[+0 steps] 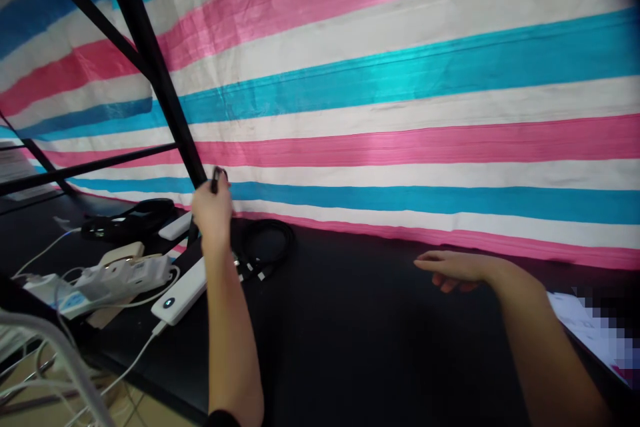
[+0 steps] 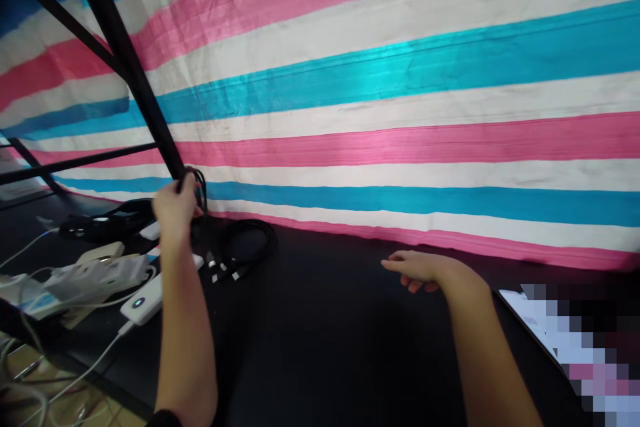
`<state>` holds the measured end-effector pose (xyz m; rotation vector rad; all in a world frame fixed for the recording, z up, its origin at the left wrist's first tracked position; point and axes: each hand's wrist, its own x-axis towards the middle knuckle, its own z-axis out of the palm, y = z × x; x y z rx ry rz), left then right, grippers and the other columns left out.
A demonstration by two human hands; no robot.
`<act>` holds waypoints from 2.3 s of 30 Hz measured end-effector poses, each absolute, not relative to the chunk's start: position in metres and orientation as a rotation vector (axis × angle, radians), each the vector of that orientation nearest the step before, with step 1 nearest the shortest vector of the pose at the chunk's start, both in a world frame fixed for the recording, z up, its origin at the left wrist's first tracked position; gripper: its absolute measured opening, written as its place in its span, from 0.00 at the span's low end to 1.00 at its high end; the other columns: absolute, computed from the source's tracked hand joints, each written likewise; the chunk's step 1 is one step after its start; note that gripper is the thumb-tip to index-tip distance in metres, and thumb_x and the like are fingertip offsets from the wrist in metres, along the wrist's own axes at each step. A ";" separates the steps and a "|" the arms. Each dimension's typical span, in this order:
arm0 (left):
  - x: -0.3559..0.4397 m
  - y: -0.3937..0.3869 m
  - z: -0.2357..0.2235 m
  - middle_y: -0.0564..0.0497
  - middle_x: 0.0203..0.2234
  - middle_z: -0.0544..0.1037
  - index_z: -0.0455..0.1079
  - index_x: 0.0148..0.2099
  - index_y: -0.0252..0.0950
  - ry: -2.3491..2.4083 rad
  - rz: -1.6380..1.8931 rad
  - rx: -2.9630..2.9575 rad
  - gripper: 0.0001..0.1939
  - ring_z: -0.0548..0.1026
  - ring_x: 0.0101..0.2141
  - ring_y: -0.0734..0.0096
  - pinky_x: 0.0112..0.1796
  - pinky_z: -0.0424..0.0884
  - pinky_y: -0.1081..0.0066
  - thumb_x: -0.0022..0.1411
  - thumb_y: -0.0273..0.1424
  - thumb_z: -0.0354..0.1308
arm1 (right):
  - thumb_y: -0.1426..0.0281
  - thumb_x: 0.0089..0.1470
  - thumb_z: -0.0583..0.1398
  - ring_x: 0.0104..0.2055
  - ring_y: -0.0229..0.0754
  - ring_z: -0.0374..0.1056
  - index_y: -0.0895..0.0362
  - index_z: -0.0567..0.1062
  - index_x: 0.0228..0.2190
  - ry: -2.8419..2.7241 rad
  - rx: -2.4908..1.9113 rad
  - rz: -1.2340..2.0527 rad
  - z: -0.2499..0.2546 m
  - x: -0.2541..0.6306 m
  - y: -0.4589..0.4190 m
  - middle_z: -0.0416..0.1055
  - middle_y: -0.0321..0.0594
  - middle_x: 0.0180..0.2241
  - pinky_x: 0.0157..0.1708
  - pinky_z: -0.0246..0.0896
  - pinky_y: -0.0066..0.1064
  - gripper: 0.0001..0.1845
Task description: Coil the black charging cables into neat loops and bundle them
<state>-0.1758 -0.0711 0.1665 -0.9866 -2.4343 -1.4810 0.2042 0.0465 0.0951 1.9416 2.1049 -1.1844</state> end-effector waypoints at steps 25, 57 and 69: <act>0.006 -0.075 0.176 0.58 0.18 0.66 0.58 0.34 0.37 -1.183 -2.726 -2.725 0.16 0.68 0.17 0.79 0.21 0.65 0.78 0.65 0.44 0.45 | 0.52 0.53 0.57 0.23 0.35 0.65 0.55 0.71 0.35 2.842 1.253 -2.674 0.161 0.128 -0.034 0.65 0.33 0.22 0.27 0.64 0.29 0.19; -0.052 -0.055 0.178 0.62 0.12 0.60 0.60 0.35 0.36 -0.571 -3.077 -2.772 0.16 0.58 0.10 0.84 0.16 0.54 0.79 0.63 0.45 0.50 | 0.50 0.40 0.64 0.51 0.51 0.66 0.51 0.64 0.35 2.925 2.267 -2.099 0.129 0.105 0.011 0.68 0.41 0.45 0.46 0.65 0.41 0.26; -0.066 -0.052 0.175 0.61 0.10 0.64 0.60 0.35 0.37 -0.578 -3.077 -2.837 0.14 0.56 0.08 0.83 0.13 0.54 0.82 0.63 0.43 0.50 | 0.59 0.39 0.69 0.20 0.29 0.59 0.56 0.68 0.29 2.269 1.413 -3.125 0.122 0.106 0.012 0.60 0.27 0.20 0.23 0.64 0.24 0.20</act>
